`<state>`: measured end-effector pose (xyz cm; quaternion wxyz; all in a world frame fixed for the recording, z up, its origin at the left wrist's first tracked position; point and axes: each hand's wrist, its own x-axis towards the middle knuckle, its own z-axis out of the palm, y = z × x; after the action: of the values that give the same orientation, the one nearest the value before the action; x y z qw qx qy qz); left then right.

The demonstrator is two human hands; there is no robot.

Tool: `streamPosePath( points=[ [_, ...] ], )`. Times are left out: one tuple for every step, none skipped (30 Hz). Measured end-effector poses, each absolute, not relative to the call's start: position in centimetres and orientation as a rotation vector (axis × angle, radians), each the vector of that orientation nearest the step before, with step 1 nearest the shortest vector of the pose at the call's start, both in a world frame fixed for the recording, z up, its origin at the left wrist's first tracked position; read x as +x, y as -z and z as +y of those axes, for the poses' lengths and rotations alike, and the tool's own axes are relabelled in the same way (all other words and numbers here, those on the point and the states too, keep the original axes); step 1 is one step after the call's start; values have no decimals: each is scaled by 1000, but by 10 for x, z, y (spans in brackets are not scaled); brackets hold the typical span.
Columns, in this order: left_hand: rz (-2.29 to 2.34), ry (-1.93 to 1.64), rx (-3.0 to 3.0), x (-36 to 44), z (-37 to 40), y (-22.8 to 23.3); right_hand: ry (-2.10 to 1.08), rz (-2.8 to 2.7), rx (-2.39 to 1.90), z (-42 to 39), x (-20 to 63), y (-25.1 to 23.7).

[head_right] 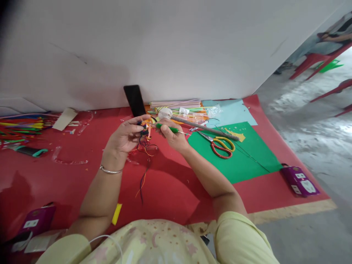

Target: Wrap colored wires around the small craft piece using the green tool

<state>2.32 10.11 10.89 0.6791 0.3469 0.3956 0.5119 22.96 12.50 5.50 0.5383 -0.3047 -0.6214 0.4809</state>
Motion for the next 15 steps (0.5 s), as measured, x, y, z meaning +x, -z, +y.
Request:
streamPosePath(
  points=[
    [888, -1143, 784, 23, 101, -109, -1062, -1543, -686, 126, 233, -58],
    [886, -1139, 790, 22, 101, -109, -985, -1603, -648, 127, 236, -62],
    [885, -1139, 794, 22, 101, -110, -915, -1654, -617, 127, 239, -66],
    [884, -1142, 796, 21, 101, -110, -856, -1701, -595, 128, 242, -69],
    [884, -1146, 796, 20, 101, -110, -810, -1743, -583, 128, 244, -71],
    [883, -1148, 795, 19, 101, -110, -777, -1781, -579, 129, 246, -74],
    [881, -1149, 794, 19, 101, -110, -756, -1815, -580, 129, 248, -75],
    [879, -1148, 794, 18, 101, -110, -739, -1844, -579, 130, 250, -77],
    [877, -1145, 795, 16, 101, -110, -724, -1869, -574, 130, 252, -79],
    [879, -1141, 797, 15, 101, -109, -710, -1892, -565, 130, 254, -81],
    [882, -1138, 801, 13, 101, -109, -694, -1912, -548, 131, 257, -83],
    [884, -1137, 806, 12, 101, -109, -681, -1928, -528, 131, 259, -85],
    [885, -1135, 814, 10, 101, -108, -672, -1940, -506, 132, 261, -88],
    [882, -1128, 827, 8, 101, -108, -672, -1946, -484, 133, 264, -90],
    [874, -1118, 845, 7, 101, -107, -685, -1946, -464, 133, 265, -91]
  ],
)
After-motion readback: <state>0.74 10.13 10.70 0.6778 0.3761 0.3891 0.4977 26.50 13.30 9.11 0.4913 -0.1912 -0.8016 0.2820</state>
